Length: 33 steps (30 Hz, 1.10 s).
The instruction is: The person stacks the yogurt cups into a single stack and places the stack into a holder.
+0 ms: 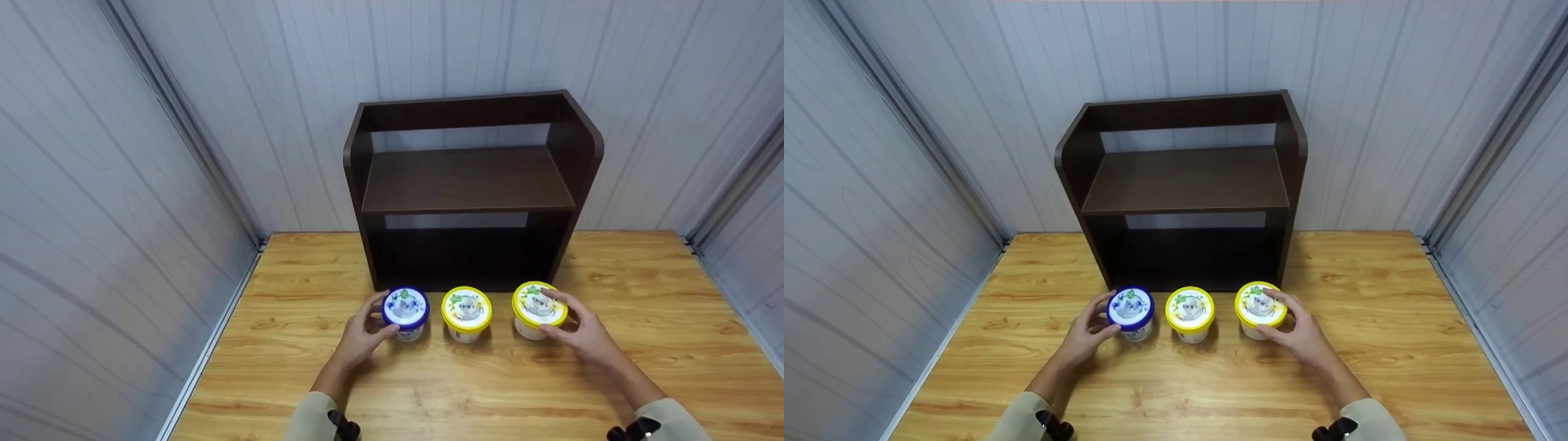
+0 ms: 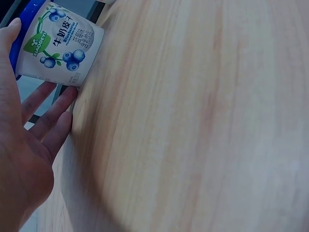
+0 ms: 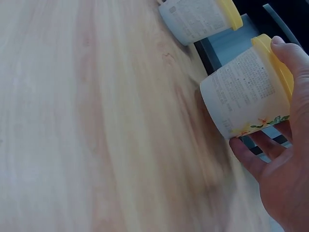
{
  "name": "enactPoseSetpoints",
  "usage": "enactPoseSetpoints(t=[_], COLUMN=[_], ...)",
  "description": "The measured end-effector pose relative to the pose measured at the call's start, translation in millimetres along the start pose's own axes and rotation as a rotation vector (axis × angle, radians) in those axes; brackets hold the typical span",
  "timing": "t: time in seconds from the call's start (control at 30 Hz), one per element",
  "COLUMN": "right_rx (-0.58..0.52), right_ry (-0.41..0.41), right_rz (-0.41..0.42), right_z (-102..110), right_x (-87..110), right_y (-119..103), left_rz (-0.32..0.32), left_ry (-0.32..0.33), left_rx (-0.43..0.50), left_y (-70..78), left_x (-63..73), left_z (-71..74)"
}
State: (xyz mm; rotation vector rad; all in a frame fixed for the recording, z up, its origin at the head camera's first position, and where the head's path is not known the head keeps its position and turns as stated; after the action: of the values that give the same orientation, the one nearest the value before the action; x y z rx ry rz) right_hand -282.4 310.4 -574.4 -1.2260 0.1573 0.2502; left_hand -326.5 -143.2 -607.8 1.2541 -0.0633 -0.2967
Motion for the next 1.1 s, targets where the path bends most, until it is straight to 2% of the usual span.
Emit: enactPoseSetpoints(t=[0.17, 0.67, 1.1], right_rx=[-0.009, 0.017, -0.007], right_ry=[-0.007, 0.008, -0.001], right_rz=[0.006, 0.060, 0.123], right_z=[3.5, 11.7, 5.9], right_x=[-6.1, -20.8, -40.0], right_y=[-8.7, -39.2, -69.3], left_rz=[-0.007, -0.035, -0.024], left_ry=[-0.006, 0.003, 0.011], left_rx=[0.012, -0.055, -0.053], left_y=[2.0, 5.2, 5.9], left_x=[-0.3, 0.0, -0.7], left_z=[0.5, -0.3, -0.7])
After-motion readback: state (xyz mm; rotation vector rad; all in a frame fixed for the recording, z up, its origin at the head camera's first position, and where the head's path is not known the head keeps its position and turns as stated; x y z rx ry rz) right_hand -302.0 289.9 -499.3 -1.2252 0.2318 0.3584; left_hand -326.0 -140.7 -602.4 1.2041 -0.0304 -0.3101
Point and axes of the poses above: each hand's wrist, its own x-axis away from the middle knuckle, its own z-axis out of the back of the hand, y = z × x, the point moved 6 cm from there along -x, towards the middle knuckle, and after that the axes turned 2 degrees about z, right-handed, at the moved point
